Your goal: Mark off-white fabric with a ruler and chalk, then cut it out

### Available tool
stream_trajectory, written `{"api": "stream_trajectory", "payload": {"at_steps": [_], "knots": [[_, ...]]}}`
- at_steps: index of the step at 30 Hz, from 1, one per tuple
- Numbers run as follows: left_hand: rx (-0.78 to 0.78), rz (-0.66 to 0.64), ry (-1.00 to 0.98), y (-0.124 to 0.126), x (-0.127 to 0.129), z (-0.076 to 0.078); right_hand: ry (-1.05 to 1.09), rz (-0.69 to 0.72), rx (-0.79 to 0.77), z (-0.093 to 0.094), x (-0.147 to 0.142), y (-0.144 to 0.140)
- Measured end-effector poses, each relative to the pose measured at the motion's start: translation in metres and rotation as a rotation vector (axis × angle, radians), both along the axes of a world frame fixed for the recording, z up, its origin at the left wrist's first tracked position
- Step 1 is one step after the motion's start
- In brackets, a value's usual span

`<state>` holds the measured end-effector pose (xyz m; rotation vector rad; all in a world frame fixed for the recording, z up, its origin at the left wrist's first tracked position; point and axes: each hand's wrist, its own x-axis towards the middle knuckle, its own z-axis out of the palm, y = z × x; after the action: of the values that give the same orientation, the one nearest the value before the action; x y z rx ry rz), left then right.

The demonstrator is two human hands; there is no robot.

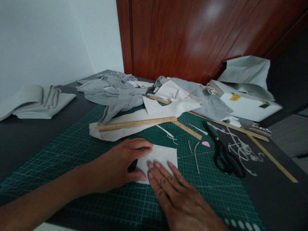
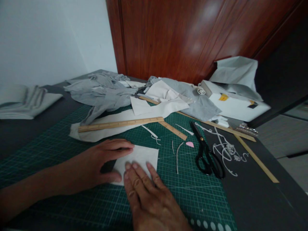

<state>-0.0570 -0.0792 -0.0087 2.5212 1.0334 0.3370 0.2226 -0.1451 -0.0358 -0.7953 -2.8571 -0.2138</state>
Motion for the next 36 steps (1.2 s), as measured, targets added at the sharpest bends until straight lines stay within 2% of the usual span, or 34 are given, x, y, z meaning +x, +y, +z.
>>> {"api": "stream_trajectory", "payload": {"at_steps": [2, 4, 5, 7, 9, 12, 14, 16, 18, 20, 22, 25, 30, 36], "knots": [[0.003, -0.005, 0.004, 0.0, 0.001, 0.001, -0.015, -0.099, -0.069, 0.001, 0.005, -0.003], [0.005, -0.005, 0.006, 0.001, 0.001, 0.002, 0.037, -0.331, 0.008, 0.003, 0.01, -0.003], [0.005, 0.0, 0.008, 0.001, 0.001, 0.002, 0.061, -0.385, 0.038, 0.003, 0.01, -0.003], [0.008, 0.008, 0.006, 0.002, 0.0, 0.0, 0.042, -0.269, -0.043, 0.002, 0.004, -0.004], [0.013, 0.016, -0.004, 0.0, -0.001, -0.002, 0.04, -0.047, -0.08, 0.0, -0.003, -0.005], [0.02, 0.05, -0.012, -0.008, 0.0, -0.007, 0.005, -0.075, -0.088, 0.001, 0.002, -0.008], [0.031, 0.075, -0.012, -0.011, 0.004, -0.008, -0.015, -0.225, -0.006, 0.007, 0.015, -0.01], [0.09, 0.079, -0.029, -0.005, 0.007, -0.005, -0.052, -0.209, 0.09, 0.014, 0.027, -0.011], [0.225, 0.101, -0.035, 0.013, 0.009, 0.003, -0.045, -0.198, 0.173, 0.019, 0.031, -0.012], [0.391, 0.181, 0.08, 0.04, 0.011, 0.015, 0.007, -0.209, 0.199, 0.019, 0.025, -0.013], [0.438, 0.249, 0.139, 0.067, 0.013, 0.027, 0.06, -0.195, 0.147, 0.015, 0.014, -0.012], [0.443, 0.222, 0.256, 0.093, 0.016, 0.037, 0.078, -0.1, 0.03, 0.006, 0.0, -0.01], [0.472, 0.139, 0.398, 0.105, 0.022, 0.032, 0.051, -0.058, 0.041, 0.001, -0.001, -0.008], [0.527, 0.14, 0.51, 0.112, 0.028, 0.02, 0.071, -0.064, 0.154, 0.008, -0.001, -0.009]]}}
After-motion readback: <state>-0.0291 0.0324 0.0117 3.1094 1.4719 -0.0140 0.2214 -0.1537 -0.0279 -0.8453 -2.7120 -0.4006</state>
